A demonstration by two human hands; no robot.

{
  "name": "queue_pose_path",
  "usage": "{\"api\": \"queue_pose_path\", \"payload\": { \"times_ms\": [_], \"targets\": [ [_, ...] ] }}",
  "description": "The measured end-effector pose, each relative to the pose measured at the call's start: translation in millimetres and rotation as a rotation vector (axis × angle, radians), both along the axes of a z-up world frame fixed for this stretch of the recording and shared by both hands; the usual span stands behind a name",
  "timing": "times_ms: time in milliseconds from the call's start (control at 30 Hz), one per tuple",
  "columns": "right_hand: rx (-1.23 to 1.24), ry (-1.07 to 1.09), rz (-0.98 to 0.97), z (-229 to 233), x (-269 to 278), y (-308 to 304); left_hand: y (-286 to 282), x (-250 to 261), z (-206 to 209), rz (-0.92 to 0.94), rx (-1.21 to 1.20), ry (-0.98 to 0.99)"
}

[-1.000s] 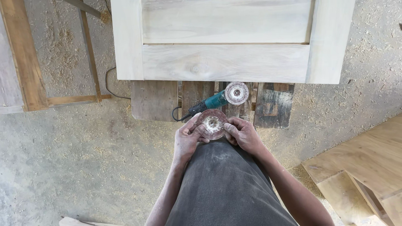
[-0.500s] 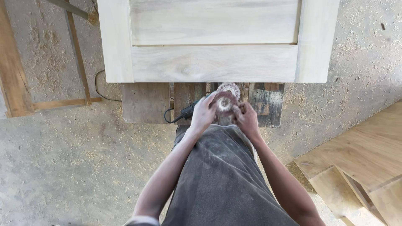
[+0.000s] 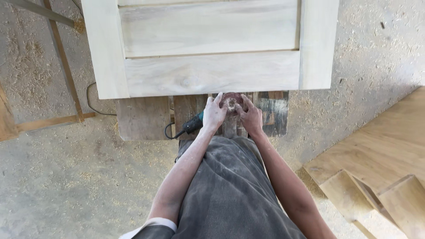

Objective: The person uses an orbital sander to smooth the surface of a wooden door panel. They move the sander across the flat surfaces and edges, generating sawdust as they work.

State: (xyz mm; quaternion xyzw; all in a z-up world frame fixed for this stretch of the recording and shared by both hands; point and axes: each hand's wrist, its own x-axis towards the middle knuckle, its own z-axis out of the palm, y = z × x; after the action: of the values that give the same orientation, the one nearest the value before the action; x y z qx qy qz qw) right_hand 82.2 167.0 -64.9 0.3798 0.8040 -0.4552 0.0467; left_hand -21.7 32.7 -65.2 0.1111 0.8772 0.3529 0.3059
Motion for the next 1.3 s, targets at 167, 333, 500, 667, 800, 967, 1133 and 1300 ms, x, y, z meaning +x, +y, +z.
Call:
{"api": "queue_pose_path", "payload": {
  "times_ms": [167, 333, 500, 667, 800, 967, 1133, 1300],
  "targets": [
    [-0.253, 0.015, 0.001, -21.3, -3.4, 11.3, -2.1, -2.5, -11.5, -0.105, -0.047, 0.078],
    [-0.343, 0.008, -0.053, -45.2, -3.4, 5.7, -7.7, -3.7, -23.0, -0.085, 0.110, -0.087],
    [-0.554, 0.158, -0.076, -46.7, 3.5, 2.0, -6.5, -2.4, -27.1, -0.178, 0.266, -0.101],
    [-0.590, -0.042, -0.129, -31.8, 6.1, 5.5, -5.8, -7.0, -21.4, -0.302, 0.371, -0.045],
    [-0.633, 0.033, -0.068, -31.6, 0.3, 8.9, -3.4, -15.4, -19.6, -0.320, 0.267, -0.161],
    [-0.589, 0.191, -0.059, -44.1, -4.7, 7.3, 0.1, -20.5, -19.6, -0.282, 0.282, -0.103],
    [-0.680, 0.141, -0.115, -49.1, 6.9, -0.8, -9.4, -6.6, -19.1, -0.280, 0.272, -0.080],
    [-0.420, 0.014, 0.006, -48.0, -5.0, 2.8, -3.9, -12.4, -20.6, -0.233, 0.235, -0.059]
  ]
}}
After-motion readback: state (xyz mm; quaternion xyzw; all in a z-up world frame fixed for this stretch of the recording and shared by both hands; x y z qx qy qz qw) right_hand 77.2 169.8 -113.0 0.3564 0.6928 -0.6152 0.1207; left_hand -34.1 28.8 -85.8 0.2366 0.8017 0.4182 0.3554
